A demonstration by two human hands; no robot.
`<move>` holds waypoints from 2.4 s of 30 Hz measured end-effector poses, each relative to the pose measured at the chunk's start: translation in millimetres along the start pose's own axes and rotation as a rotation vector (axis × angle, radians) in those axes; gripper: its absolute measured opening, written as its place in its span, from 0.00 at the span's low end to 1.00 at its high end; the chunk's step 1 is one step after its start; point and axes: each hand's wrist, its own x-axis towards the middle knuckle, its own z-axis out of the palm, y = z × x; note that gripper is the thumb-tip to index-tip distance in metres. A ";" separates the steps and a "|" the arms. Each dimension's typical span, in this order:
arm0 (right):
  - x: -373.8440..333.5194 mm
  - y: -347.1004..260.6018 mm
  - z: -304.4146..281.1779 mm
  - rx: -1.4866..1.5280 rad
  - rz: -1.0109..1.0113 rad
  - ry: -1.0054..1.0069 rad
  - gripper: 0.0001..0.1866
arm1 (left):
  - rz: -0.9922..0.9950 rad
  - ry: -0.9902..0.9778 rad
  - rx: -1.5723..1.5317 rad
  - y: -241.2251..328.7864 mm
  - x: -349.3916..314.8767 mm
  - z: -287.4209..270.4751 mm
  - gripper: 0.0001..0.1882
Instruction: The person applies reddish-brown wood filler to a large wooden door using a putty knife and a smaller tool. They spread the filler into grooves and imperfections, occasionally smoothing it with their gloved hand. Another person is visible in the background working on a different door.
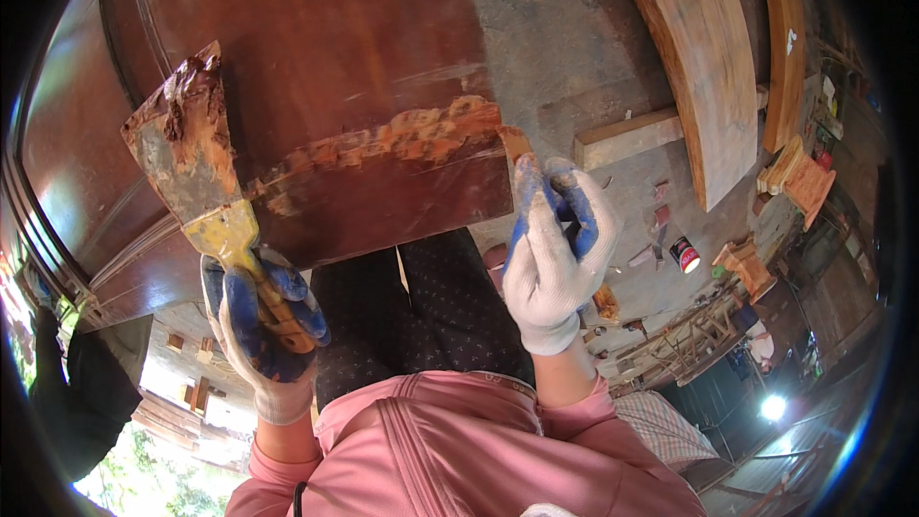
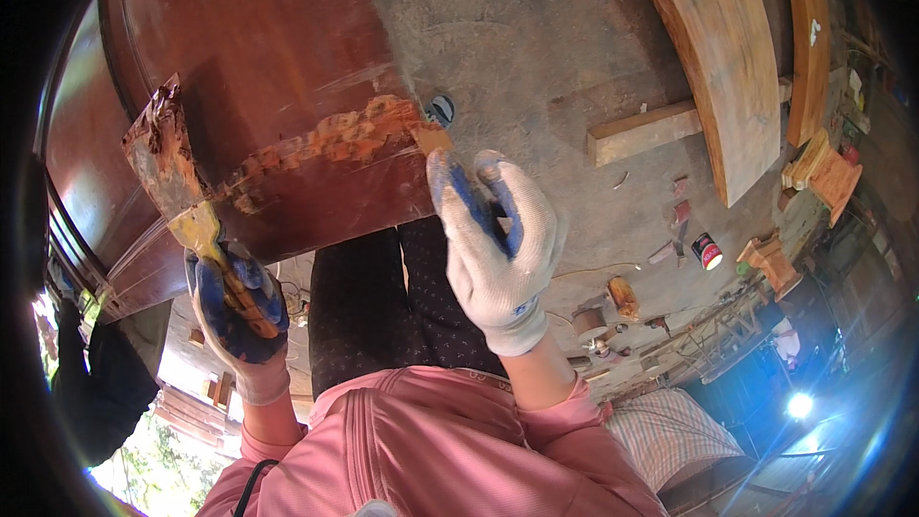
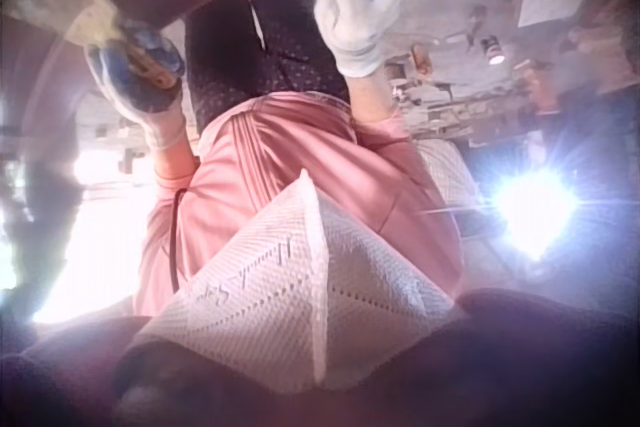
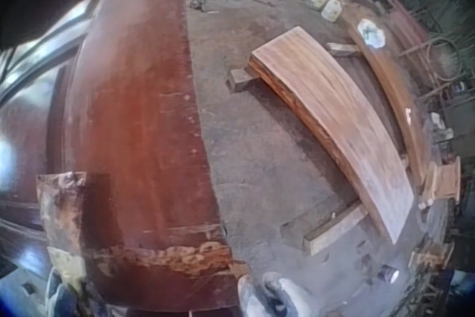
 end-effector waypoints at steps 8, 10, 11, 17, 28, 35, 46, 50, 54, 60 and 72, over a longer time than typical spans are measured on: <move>2.8 20.0 -0.7 -0.086 -0.158 0.001 0.17 | 0.005 0.058 0.012 2.4 -0.7 -2.0 0.15; -4.4 13.9 -9.5 -0.053 -0.041 0.006 0.17 | 0.011 0.071 0.010 2.9 -2.2 -2.2 0.14; -6.6 11.8 -11.9 -0.053 -0.050 -0.016 0.18 | 0.014 0.102 0.012 2.2 -3.8 -1.3 0.14; -1.9 1.5 -15.4 -0.172 -0.108 -0.098 0.21 | -0.019 -0.001 0.058 2.5 -7.9 -9.1 0.14; 4.3 11.5 -16.6 -0.132 -0.132 -0.134 0.24 | -0.024 0.011 0.013 -5.4 -15.4 -14.1 0.16; 5.5 7.0 -29.8 -0.028 -0.083 -0.210 0.24 | -0.055 0.129 0.093 -9.3 -22.1 -11.9 0.15; 44.9 -48.7 -16.4 0.188 -0.128 -0.197 0.26 | -0.285 -0.073 0.183 -3.0 -34.4 29.6 0.15; 42.5 -53.1 -4.0 0.107 -0.196 -0.145 0.26 | -0.291 -0.060 0.223 -2.3 -37.5 33.0 0.14; 41.3 -55.9 -7.5 0.028 -0.200 -0.257 0.24 | -0.235 -0.105 0.338 -6.5 -36.1 28.0 0.14; 45.1 -37.8 -35.0 0.182 -0.047 -0.311 0.25 | -0.175 -0.095 0.404 -6.3 -34.7 28.3 0.12; 8.9 13.1 -27.6 -0.184 -0.185 -0.267 0.27 | -0.051 0.063 0.250 1.0 -30.0 5.3 0.12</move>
